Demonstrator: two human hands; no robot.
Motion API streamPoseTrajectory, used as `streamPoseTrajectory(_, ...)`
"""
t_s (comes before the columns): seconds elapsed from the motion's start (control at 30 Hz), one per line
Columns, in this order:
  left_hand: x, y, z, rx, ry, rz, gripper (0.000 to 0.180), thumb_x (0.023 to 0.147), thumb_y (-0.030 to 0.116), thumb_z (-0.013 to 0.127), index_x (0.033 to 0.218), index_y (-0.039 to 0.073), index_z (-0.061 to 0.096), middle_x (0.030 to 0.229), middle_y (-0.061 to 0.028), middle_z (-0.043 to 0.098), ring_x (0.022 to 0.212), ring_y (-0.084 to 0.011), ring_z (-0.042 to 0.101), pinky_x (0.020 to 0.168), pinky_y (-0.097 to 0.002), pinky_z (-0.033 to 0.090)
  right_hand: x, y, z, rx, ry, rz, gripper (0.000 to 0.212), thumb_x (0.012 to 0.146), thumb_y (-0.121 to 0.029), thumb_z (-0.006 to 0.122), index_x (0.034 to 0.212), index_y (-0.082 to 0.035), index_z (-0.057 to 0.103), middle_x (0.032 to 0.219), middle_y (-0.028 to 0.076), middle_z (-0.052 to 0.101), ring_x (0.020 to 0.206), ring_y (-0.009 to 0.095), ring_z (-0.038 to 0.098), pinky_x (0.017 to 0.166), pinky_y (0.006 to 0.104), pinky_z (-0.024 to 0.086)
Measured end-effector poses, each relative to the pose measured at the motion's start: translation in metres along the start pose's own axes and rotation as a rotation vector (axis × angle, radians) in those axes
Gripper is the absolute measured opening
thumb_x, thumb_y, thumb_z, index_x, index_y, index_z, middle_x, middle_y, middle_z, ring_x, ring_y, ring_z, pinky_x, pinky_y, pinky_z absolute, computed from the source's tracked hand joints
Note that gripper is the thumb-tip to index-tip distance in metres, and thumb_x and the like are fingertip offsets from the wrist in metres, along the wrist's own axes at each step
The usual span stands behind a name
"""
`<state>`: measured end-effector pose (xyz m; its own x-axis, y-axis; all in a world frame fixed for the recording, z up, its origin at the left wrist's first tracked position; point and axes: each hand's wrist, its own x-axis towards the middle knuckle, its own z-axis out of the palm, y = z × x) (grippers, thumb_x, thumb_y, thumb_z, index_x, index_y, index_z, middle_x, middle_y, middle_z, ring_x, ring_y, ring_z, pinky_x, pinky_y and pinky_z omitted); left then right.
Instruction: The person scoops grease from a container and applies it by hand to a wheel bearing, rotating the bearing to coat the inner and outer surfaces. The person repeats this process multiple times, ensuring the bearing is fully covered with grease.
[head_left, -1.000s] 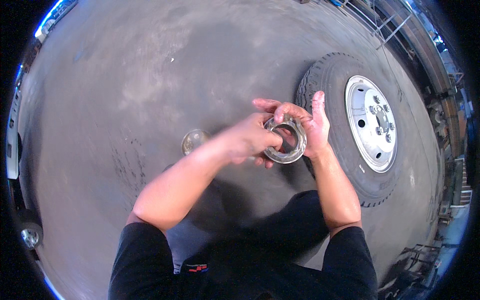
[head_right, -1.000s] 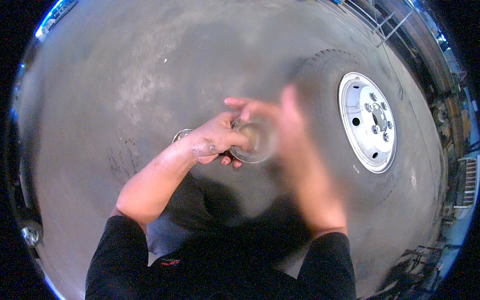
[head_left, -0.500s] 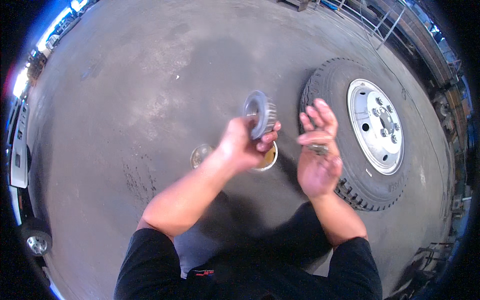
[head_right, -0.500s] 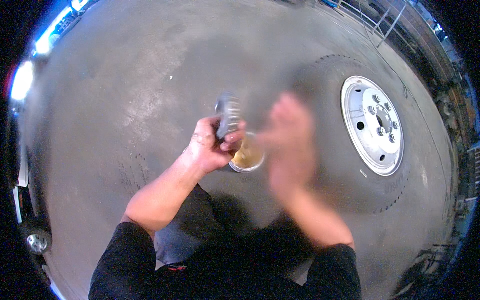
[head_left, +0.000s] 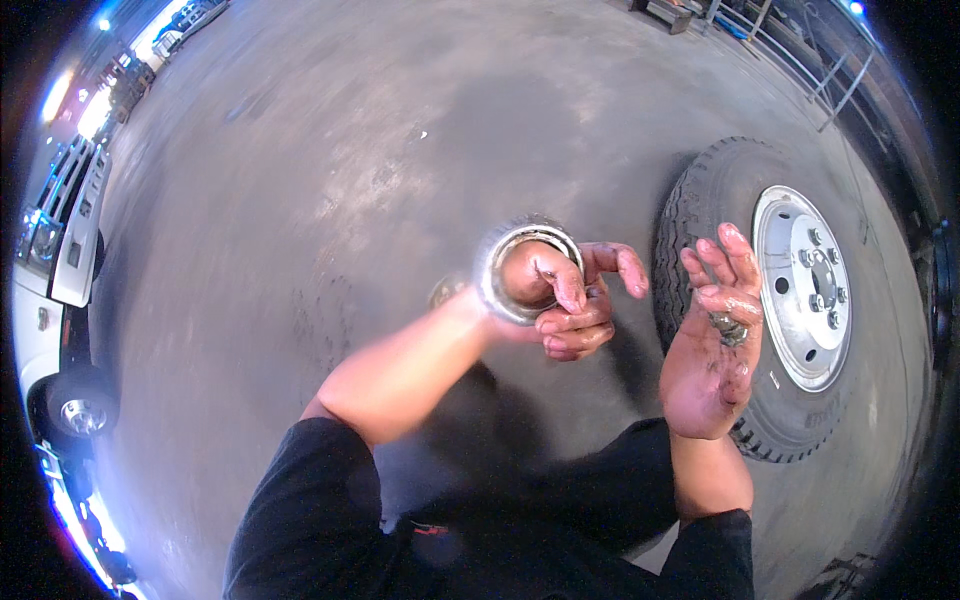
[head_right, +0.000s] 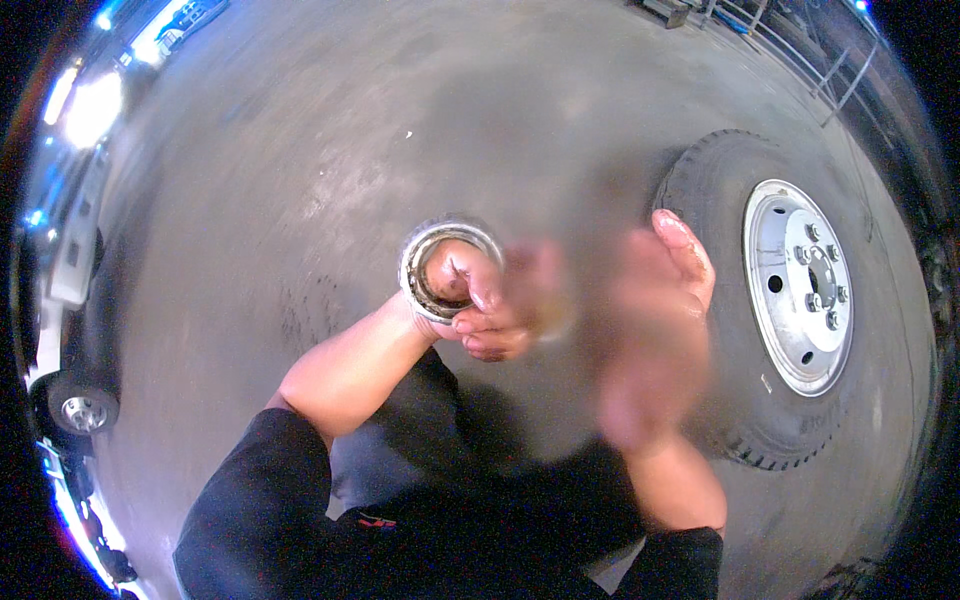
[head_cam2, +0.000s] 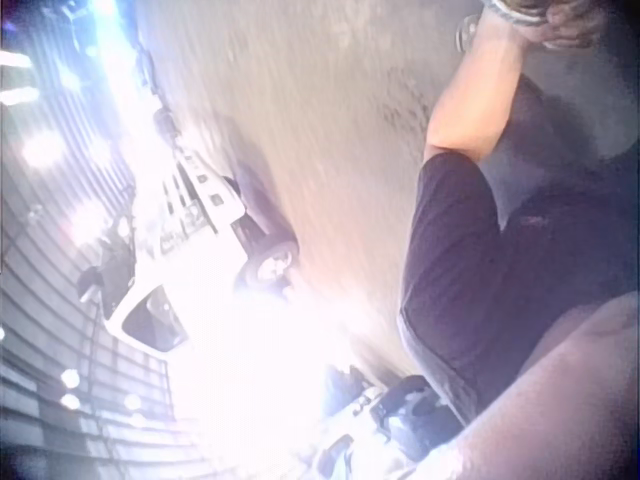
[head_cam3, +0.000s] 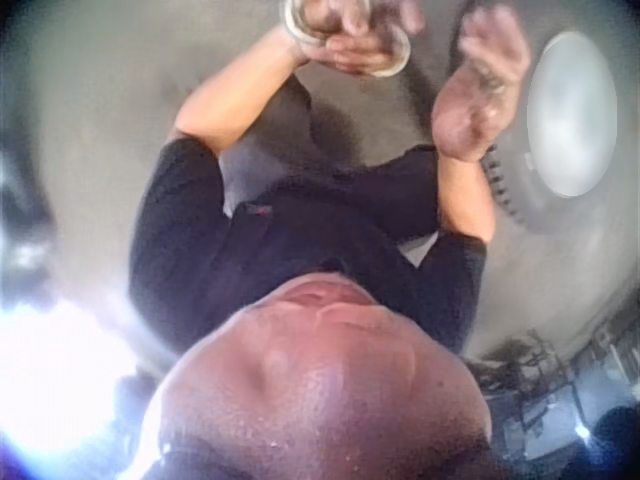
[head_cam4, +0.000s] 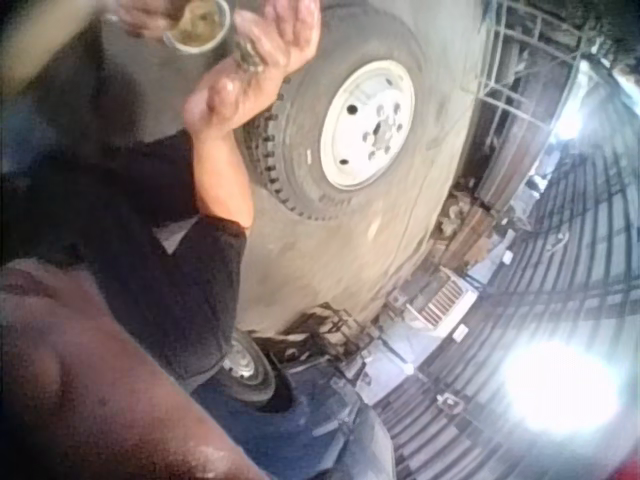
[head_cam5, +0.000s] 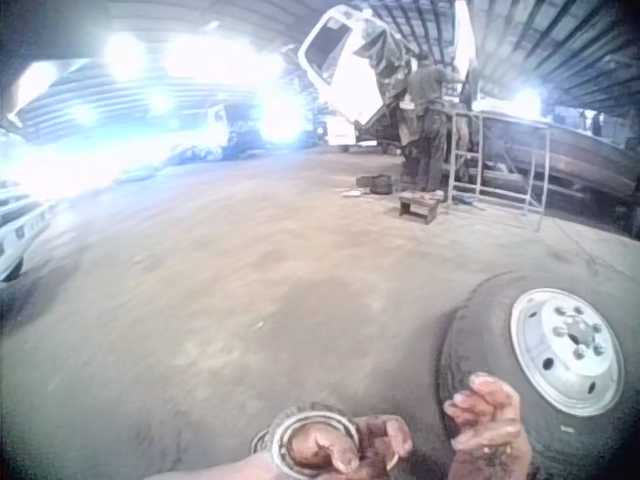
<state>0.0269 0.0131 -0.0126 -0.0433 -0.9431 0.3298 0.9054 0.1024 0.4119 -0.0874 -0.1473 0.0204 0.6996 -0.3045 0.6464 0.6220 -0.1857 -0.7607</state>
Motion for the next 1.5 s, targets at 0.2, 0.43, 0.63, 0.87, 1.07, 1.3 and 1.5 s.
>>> streamPoseTrajectory(0.2, 0.008, -0.003, 0.005, 0.125, -0.043, 0.028, 0.053, 0.075, 0.016, 0.061, 0.125, 0.005, 0.048, 0.053, -0.0081, 0.049, 0.053, -0.021, 0.05, 0.051, -0.0337, 0.042, -0.002, -0.003, -0.01, 0.032, -0.047, 0.008, 0.06, 0.085, -0.062, 0.05, 0.111, -0.008, 0.057, 0.144, 0.023, 0.035, 0.13, 0.033, 0.04, 0.108, 0.0474, 0.03)
streamPoseTrajectory(0.43, 0.011, -0.004, 0.002, 0.219, 0.007, 0.072, 0.057, 0.082, 0.019, 0.063, 0.133, 0.004, 0.04, 0.097, -0.0219, 0.063, 0.082, -0.0275, 0.064, 0.07, -0.0352, 0.052, -0.002, -0.003, -0.013, -0.009, -0.078, 0.009, 0.063, 0.085, -0.061, 0.051, 0.115, -0.007, 0.056, 0.144, 0.022, 0.036, 0.131, 0.032, 0.04, 0.109, 0.0462, 0.029)
streamPoseTrajectory(0.63, 0.009, -0.004, 0.002, 0.416, 0.113, 0.122, 0.051, 0.093, 0.027, 0.056, 0.136, 0.006, 0.038, 0.118, -0.0202, 0.059, 0.096, -0.0242, 0.064, 0.077, -0.0342, 0.054, 0.004, -0.006, 0.002, 0.251, -0.109, -0.012, 0.063, 0.085, -0.056, 0.052, 0.124, -0.007, 0.05, 0.143, 0.021, 0.038, 0.131, 0.031, 0.04, 0.109, 0.0454, 0.029)
streamPoseTrajectory(0.87, 0.009, -0.008, 0.013, 0.511, 0.178, 0.22, 0.047, 0.099, 0.04, 0.044, 0.134, 0.008, 0.043, 0.118, -0.0169, 0.06, 0.097, -0.0219, 0.064, 0.079, -0.0334, 0.052, 0.004, 0.006, 0.003, 0.195, -0.154, -0.015, 0.068, 0.085, -0.05, 0.056, 0.134, -0.005, 0.042, 0.141, 0.02, 0.04, 0.131, 0.031, 0.04, 0.109, 0.0441, 0.03)
streamPoseTrajectory(1.07, 0.008, -0.007, 0.016, 0.447, 0.272, 0.222, 0.047, 0.1, 0.043, 0.039, 0.13, 0.008, 0.049, 0.086, -0.0141, 0.063, 0.078, -0.0217, 0.063, 0.067, -0.0307, 0.049, -0.001, -0.007, 0.011, 0.026, -0.016, 0.27, 0.071, 0.084, -0.043, 0.061, 0.137, -0.003, 0.037, 0.138, 0.02, 0.043, 0.129, 0.031, 0.042, 0.109, 0.0455, 0.03)
streamPoseTrajectory(1.3, 0.006, -0.004, -0.006, 0.295, 0.121, 0.277, 0.034, 0.102, 0.041, 0.037, 0.117, 0.015, 0.054, 0.046, 0.0014, 0.035, 0.041, -0.0131, 0.04, 0.043, -0.029, 0.036, -0.005, -0.002, 0.004, -0.057, -0.048, 0.233, 0.073, 0.083, -0.038, 0.068, 0.137, 0.0, 0.034, 0.137, 0.02, 0.043, 0.128, 0.033, 0.044, 0.108, 0.0457, 0.031)
streamPoseTrajectory(1.5, 0.006, -0.005, -0.004, 0.313, 0.199, 0.21, 0.027, 0.101, 0.036, 0.044, 0.112, 0.014, 0.055, 0.046, 0.0027, 0.033, 0.041, -0.0115, 0.038, 0.043, -0.0277, 0.034, -0.001, 0.013, -0.002, -0.196, -0.287, -0.135, 0.073, 0.084, -0.039, 0.068, 0.136, 0.001, 0.037, 0.134, 0.02, 0.045, 0.128, 0.034, 0.043, 0.108, 0.0465, 0.03)
